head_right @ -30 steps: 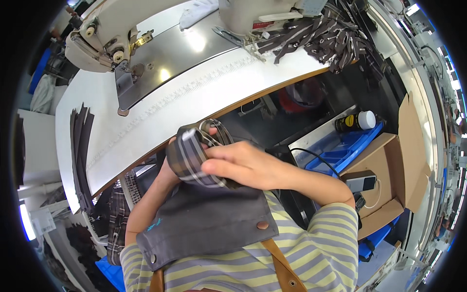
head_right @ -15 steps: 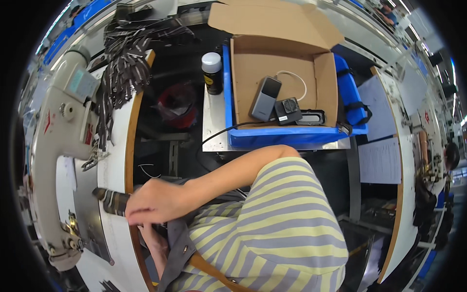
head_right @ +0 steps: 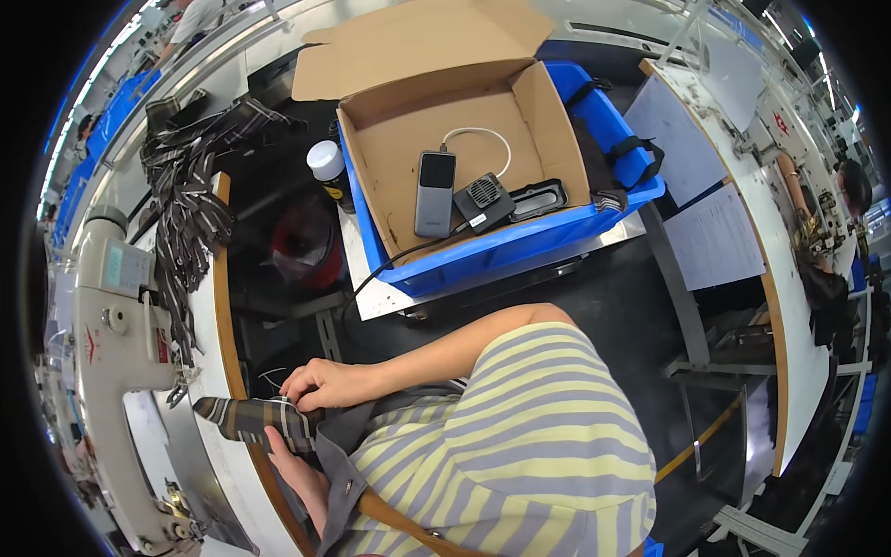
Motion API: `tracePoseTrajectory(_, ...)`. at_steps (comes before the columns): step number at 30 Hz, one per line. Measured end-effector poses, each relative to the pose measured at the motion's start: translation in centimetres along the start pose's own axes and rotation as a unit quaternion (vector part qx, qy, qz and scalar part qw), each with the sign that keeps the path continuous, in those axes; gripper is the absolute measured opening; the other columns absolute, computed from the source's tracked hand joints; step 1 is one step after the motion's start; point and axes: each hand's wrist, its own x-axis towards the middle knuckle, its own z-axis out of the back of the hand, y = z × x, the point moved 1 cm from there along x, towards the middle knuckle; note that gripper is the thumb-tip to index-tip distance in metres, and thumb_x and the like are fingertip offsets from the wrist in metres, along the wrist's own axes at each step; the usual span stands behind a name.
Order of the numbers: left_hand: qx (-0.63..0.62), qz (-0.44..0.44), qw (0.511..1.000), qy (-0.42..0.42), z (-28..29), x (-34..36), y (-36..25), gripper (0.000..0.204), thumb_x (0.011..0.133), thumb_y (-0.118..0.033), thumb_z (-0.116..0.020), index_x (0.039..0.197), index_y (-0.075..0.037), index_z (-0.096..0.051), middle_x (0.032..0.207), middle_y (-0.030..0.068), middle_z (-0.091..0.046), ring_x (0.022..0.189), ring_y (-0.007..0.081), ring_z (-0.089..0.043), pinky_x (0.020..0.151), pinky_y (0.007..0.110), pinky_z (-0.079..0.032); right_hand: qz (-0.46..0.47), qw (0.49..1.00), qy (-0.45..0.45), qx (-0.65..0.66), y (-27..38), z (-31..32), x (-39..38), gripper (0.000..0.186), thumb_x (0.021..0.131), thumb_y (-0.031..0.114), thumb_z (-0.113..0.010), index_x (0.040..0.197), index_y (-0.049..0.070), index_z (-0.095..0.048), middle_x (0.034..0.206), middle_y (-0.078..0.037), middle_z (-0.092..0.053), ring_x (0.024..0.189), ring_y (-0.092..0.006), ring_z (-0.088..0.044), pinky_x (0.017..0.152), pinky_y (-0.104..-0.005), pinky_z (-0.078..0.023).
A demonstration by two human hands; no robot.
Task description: Sewing zippers onto plaid fabric components using an industrial sewing machine.
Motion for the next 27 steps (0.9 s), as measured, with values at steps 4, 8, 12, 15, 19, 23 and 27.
tracePoseTrajectory(4, 0.010, 0.005, 1.000, -0.009, -1.1, -1.1, -1.8, 0.057, 0.092, -0.040, -0.058, 0.128, 0.002, -0.044, 0.122, 0.0128, -0.054, 0.106, 0.0208, -0.056, 0.090, 0.033, -0.046, -0.156, 0.968, 0.151, 0.126, -1.2, -0.3, 0.4, 0.030, 0.090, 0.019, -0.047, 0.103, -0.003, -0.062, 0.100, -0.011, -0.065, 0.095, -0.0150, -0.054, 0.087, -0.0299, -0.042)
tracePoseTrajectory(8, 0.211, -0.037, 0.975, 0.055, -0.1, -2.7, -2.5, 0.039, 0.096, -0.030, -0.055, 0.105, 0.008, -0.060, 0.100, 0.0098, -0.063, 0.090, 0.0146, -0.058, 0.081, 0.029, -0.045, -0.233, 0.932, 0.268, 0.075, -2.6, -1.1, 1.3, 0.031, 0.088, 0.014, -0.050, 0.114, 0.000, -0.060, 0.113, -0.012, -0.063, 0.104, -0.0183, -0.056, 0.092, -0.0328, -0.042)
tracePoseTrajectory(12, 0.152, -0.174, 0.973, 0.024, 1.7, -2.5, -1.6, 0.030, 0.097, -0.023, -0.052, 0.086, 0.004, -0.061, 0.082, 0.0007, -0.060, 0.077, 0.0089, -0.051, 0.068, 0.027, -0.042, 0.033, 0.967, 0.173, -0.184, -1.5, -2.4, 2.2, 0.051, 0.082, 0.012, -0.064, 0.131, 0.002, -0.051, 0.149, -0.020, -0.031, 0.127, -0.0343, -0.044, 0.103, -0.0399, -0.035)
tracePoseTrajectory(15, -0.095, -0.125, 0.987, -0.013, 2.2, -1.7, -0.5, 0.025, 0.099, -0.014, -0.047, 0.086, 0.002, -0.061, 0.083, -0.0003, -0.061, 0.075, 0.0022, -0.048, 0.065, 0.022, -0.040, 0.131, 0.925, 0.088, -0.345, -0.4, -3.4, 2.3, 0.068, 0.076, 0.010, -0.071, 0.137, 0.002, -0.043, 0.149, -0.019, -0.032, 0.123, -0.0296, -0.048, 0.102, -0.0385, -0.036)
tracePoseTrajectory(19, -0.208, -0.076, 0.974, -0.040, 2.3, -1.4, 0.8, 0.022, 0.099, -0.011, -0.046, 0.107, 0.004, -0.060, 0.102, 0.0026, -0.064, 0.091, 0.0065, -0.059, 0.082, 0.021, -0.045, 0.163, 0.923, 0.078, -0.340, -0.3, -4.2, 2.8, 0.059, 0.076, 0.012, -0.068, 0.132, 0.002, -0.050, 0.149, -0.022, -0.030, 0.121, -0.0335, -0.046, 0.104, -0.0390, -0.034)
tracePoseTrajectory(23, -0.222, -0.081, 0.971, 0.038, 2.8, -0.9, 2.2, 0.025, 0.097, -0.009, -0.047, 0.114, 0.004, -0.059, 0.106, 0.0046, -0.064, 0.096, 0.0083, -0.058, 0.085, 0.023, -0.045, 0.152, 0.925, 0.099, -0.335, -0.8, -3.8, 3.3, 0.049, 0.081, 0.012, -0.061, 0.128, 0.000, -0.054, 0.151, -0.024, -0.025, 0.128, -0.0349, -0.042, 0.107, -0.0399, -0.031)
tracePoseTrajectory(27, -0.173, -0.038, 0.984, 0.033, 3.5, -1.2, 3.5, 0.033, 0.100, -0.022, -0.043, 0.124, 0.000, -0.051, 0.121, 0.0080, -0.059, 0.108, 0.0164, -0.058, 0.093, 0.030, -0.046, 0.101, 0.948, 0.116, -0.277, -0.4, -3.7, 3.2, 0.048, 0.076, 0.009, -0.062, 0.122, 0.000, -0.058, 0.148, -0.022, -0.032, 0.125, -0.0350, -0.045, 0.105, -0.0407, -0.031)
